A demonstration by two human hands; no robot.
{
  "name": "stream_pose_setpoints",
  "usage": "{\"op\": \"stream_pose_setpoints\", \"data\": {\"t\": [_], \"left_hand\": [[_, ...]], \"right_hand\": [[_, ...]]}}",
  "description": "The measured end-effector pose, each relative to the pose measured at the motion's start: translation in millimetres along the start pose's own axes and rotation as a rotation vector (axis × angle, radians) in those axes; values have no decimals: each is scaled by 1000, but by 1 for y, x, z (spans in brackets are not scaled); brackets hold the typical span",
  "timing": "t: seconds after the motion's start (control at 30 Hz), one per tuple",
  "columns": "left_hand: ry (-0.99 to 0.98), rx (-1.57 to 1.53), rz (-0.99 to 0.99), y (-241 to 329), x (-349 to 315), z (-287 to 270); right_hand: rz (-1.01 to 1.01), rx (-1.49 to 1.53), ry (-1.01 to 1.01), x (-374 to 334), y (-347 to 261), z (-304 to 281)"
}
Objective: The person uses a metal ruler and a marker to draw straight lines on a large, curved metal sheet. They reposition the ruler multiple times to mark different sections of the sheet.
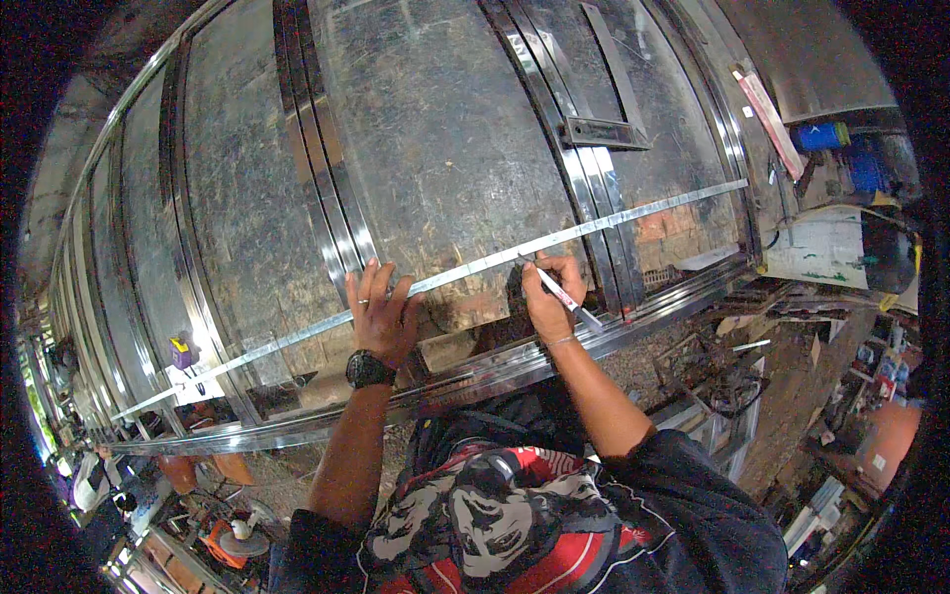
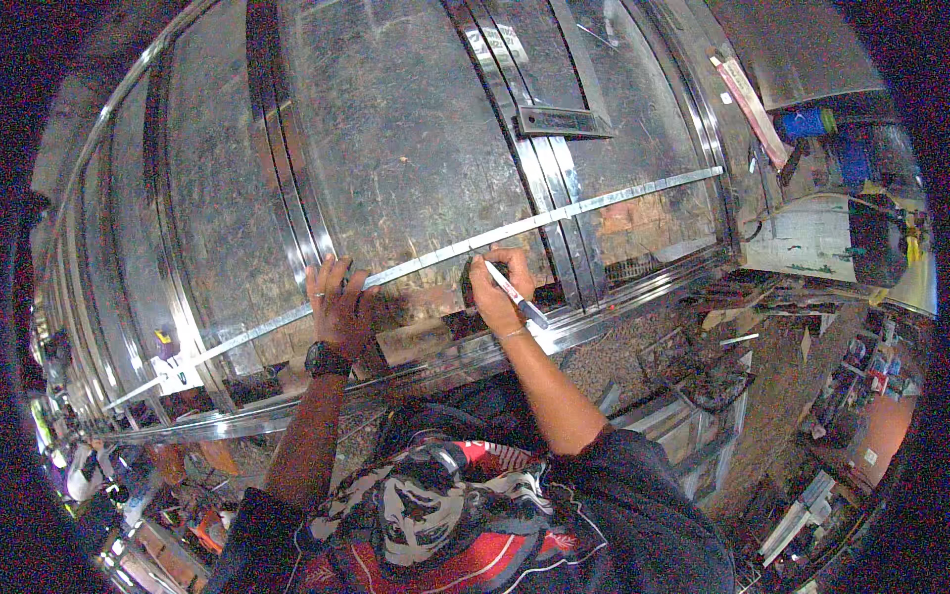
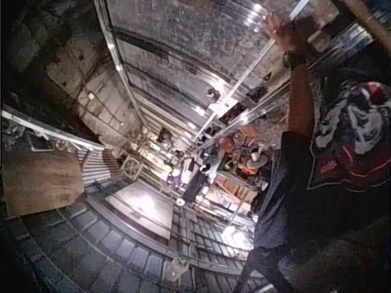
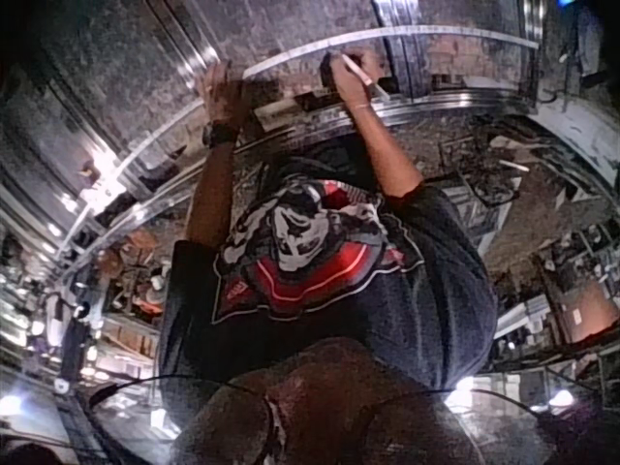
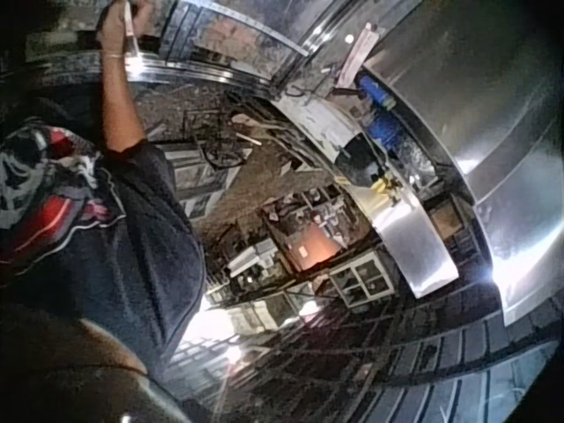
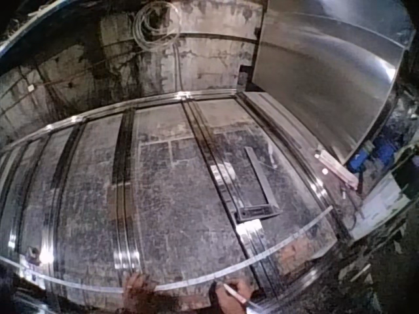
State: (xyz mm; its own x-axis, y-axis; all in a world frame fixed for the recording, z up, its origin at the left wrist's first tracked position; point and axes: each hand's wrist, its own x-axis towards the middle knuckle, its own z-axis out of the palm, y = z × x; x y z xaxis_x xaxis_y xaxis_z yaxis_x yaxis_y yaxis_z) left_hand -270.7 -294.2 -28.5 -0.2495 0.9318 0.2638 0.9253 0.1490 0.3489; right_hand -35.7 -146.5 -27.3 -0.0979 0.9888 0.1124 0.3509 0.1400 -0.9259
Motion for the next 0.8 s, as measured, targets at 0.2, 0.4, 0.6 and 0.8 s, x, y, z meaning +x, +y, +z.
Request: {"op": "stream_pose_setpoints", "data": {"t": [0.2, 0.4, 0.6, 0.8], "left_hand": [[12, 0, 8, 0, 1, -1], [33, 9, 20, -1, 1, 1], [58, 8, 27, 1, 2, 0], [43, 12, 13, 3, 2, -3]], "right_hand": [[48, 7, -2, 1, -4, 1], [29, -15, 13, 1, -1, 0], [-93, 2, 44, 2, 3, 2], [81, 41, 48, -1, 6, 0]]}}
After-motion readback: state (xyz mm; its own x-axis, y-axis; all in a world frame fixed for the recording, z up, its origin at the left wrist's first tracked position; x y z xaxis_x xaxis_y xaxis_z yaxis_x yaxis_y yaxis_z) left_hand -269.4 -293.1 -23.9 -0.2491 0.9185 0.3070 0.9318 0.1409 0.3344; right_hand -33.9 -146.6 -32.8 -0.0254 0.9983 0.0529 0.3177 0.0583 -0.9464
